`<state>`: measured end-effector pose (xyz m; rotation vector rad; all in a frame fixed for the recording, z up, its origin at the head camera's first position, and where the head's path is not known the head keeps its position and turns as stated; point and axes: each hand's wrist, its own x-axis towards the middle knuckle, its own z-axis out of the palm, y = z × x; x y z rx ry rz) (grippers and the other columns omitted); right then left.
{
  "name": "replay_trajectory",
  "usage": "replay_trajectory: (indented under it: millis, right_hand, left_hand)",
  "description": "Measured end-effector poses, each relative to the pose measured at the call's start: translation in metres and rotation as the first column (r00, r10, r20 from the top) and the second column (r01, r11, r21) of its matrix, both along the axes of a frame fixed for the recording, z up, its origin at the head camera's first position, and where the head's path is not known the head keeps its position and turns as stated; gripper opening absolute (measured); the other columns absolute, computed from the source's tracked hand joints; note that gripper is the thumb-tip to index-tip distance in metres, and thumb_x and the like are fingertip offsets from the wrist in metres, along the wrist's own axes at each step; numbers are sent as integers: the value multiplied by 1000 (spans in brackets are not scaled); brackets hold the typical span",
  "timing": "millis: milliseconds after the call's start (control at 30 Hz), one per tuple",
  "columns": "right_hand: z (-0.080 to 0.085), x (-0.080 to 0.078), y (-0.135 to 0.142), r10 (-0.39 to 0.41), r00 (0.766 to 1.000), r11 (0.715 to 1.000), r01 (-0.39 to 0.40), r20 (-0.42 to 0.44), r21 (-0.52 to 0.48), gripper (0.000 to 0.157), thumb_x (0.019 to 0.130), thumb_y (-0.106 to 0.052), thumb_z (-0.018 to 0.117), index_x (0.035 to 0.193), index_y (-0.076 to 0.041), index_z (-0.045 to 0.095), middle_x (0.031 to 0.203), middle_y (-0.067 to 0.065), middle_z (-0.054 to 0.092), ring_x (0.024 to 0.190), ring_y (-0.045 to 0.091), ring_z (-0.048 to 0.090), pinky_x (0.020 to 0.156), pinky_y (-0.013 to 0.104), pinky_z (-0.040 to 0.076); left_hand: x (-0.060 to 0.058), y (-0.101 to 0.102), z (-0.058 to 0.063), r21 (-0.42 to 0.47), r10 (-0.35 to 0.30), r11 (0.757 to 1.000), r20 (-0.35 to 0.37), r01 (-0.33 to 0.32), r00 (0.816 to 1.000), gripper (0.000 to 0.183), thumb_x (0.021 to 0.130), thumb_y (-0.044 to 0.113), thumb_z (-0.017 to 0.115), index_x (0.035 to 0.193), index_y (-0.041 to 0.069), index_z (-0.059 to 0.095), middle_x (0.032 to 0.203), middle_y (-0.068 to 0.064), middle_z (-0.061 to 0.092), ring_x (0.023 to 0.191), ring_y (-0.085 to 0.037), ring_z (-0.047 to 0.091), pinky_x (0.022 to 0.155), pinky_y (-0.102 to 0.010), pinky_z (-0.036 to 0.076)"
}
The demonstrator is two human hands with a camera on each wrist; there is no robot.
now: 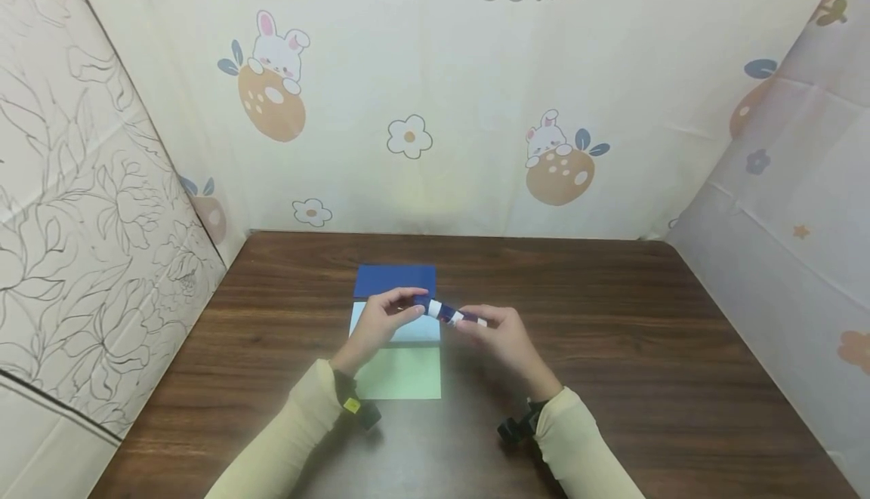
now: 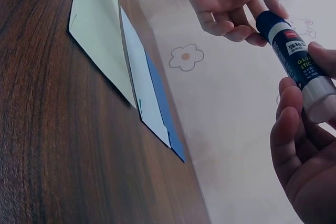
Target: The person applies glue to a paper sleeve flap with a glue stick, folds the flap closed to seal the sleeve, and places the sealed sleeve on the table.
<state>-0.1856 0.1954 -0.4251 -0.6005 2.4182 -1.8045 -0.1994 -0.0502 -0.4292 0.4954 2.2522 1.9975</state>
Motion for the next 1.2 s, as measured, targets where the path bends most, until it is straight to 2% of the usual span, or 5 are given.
replay_trajectory:
  millis: [167,367,600,833,1200]
  right_hand:
    - [0,-1,0,5,1000,1000,-4,-10,23,21,92,-8,66,110,2,69,78,9,63,64,16,57,60,28,50]
    - [5,2,-1,29,1000,998,-29,-2,50,21,92,-10,66,109,1,70,80,29,58,64,30,55,58,28,49]
    - [11,2,-3,56,998,994,-56,5,92,20,92,-12,67,107,0,71,78,25,57,65,40,51,54,28,47]
    - [8,-1,-5,48,999,991,-47,-7,129,19,92,-13,67,105,0,71,76,11,58,61,25,51,53,25,45]
    - [6,-4,-6,71,997,989,-72,14,132,20,92,-13,67,105,1,71,76,22,58,60,16,50,52,25,45]
  left_hand:
    - [1,-1,0,-55,-10,998,-38,8,999,32,92,25,69,122,15,68,105,-10,68,87,-16,57,70,-22,46]
    - [1,-4,1,-133,-33,991,-93,21,995,30,91,24,69,120,16,70,96,-6,67,79,-15,54,63,-20,40]
    - [5,-5,3,-212,-59,977,-170,22,984,27,93,24,66,117,13,71,93,-4,65,81,-14,52,65,-20,41]
    - [7,-1,-3,-233,-43,973,-199,-4,979,27,94,23,64,119,12,70,95,-5,65,82,-13,53,66,-19,43]
    - [5,4,-7,-218,-5,975,-245,-50,970,26,91,22,69,113,9,72,91,-6,65,77,-11,52,62,-18,43]
